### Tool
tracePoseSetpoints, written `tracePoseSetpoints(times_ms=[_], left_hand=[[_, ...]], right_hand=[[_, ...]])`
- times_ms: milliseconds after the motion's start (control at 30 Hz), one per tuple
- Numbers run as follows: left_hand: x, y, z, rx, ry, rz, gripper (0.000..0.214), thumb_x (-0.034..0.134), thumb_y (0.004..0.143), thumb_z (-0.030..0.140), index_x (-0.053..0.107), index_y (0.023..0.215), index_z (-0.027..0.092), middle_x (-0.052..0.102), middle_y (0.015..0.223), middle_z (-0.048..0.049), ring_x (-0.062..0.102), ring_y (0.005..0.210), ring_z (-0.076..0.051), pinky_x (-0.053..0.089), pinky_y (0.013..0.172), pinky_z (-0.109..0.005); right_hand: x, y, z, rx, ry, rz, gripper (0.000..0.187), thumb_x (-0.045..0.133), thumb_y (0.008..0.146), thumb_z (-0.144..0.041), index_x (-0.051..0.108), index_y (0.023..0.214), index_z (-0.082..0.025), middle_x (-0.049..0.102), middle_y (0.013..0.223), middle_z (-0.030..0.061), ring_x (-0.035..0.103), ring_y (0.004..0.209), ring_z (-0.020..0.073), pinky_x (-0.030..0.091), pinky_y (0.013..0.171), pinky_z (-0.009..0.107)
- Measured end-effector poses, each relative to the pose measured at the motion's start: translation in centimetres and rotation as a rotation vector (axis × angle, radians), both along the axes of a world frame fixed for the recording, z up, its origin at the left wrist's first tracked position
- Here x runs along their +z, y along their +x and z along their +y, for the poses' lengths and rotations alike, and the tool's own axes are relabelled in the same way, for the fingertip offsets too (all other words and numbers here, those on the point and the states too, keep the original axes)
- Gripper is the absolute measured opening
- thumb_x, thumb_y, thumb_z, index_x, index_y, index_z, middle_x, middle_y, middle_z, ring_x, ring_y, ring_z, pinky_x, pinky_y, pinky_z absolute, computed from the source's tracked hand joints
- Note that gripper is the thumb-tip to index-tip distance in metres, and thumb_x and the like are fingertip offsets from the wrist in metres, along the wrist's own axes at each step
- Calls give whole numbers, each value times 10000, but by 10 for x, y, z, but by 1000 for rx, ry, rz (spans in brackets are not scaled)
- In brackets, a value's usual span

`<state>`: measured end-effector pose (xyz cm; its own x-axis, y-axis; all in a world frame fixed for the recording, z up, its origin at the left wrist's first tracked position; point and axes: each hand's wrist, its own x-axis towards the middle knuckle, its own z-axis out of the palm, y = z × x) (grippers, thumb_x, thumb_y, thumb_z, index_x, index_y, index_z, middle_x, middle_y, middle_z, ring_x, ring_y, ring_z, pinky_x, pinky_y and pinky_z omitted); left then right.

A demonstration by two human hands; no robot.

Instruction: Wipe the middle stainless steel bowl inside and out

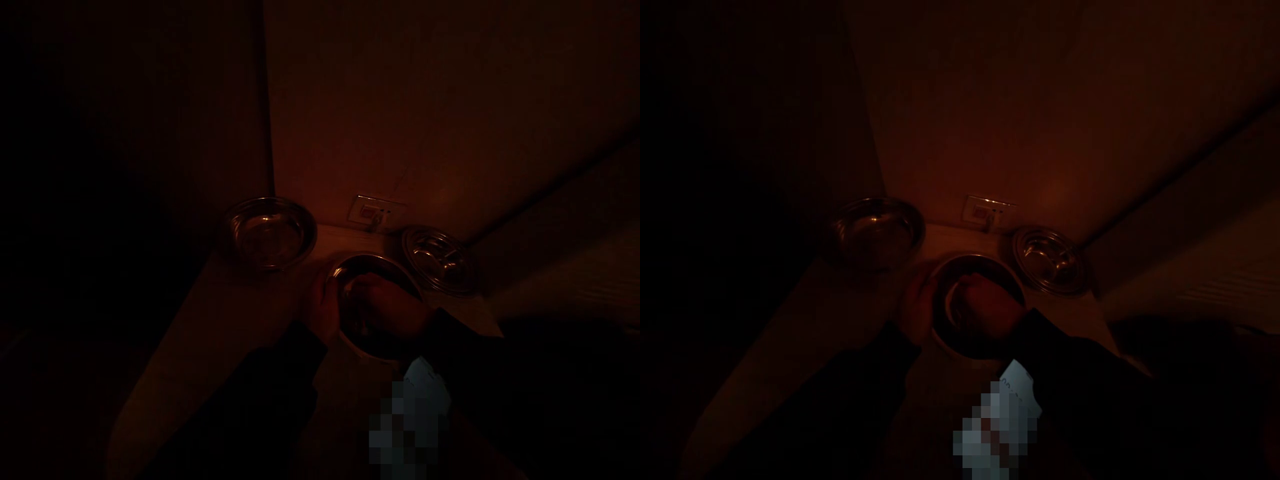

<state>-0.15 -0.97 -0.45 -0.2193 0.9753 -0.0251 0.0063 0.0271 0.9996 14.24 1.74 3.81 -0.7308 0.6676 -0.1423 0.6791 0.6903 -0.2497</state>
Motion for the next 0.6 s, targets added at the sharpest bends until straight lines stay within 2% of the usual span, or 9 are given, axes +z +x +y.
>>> tracePoseSetpoints(times_ms=[167, 367, 467, 600], left_hand=[[7, 3, -5, 45, -32, 4, 387, 411, 865, 192, 614, 1188, 130, 634, 1247, -110, 564, 1185, -232, 397, 1042, -363], [2, 1, -3, 10, 1, -37, 406, 409, 849, 222, 586, 1194, 101, 602, 1277, -152, 555, 1183, -259, 383, 1042, -409], [2, -1, 0, 21, -31, -140, 364, 461, 793, 233, 621, 1101, 126, 648, 1190, -126, 582, 1131, -268, 412, 1009, -423], [11, -3, 5, 82, -100, -216, 313, 500, 716, 197, 637, 979, 99, 676, 1092, -129, 606, 1074, -258, 433, 986, -398]], right_hand=[[2, -2, -10, -14, -25, 28, 154, 560, 863, -113, 691, 929, -159, 642, 995, 79, 594, 943, 180, 442, 857, 282], [-3, -5, 10, -129, 49, 3, 167, 516, 885, -119, 682, 903, -109, 641, 953, 120, 586, 909, 212, 442, 830, 325], [-7, -3, 12, -131, 61, 9, 190, 493, 906, -136, 682, 913, -112, 643, 962, 118, 587, 919, 212, 446, 831, 324], [-5, 2, 4, -110, 46, 18, 220, 472, 918, -153, 682, 972, -115, 648, 1045, 135, 588, 1000, 230, 447, 884, 347]])
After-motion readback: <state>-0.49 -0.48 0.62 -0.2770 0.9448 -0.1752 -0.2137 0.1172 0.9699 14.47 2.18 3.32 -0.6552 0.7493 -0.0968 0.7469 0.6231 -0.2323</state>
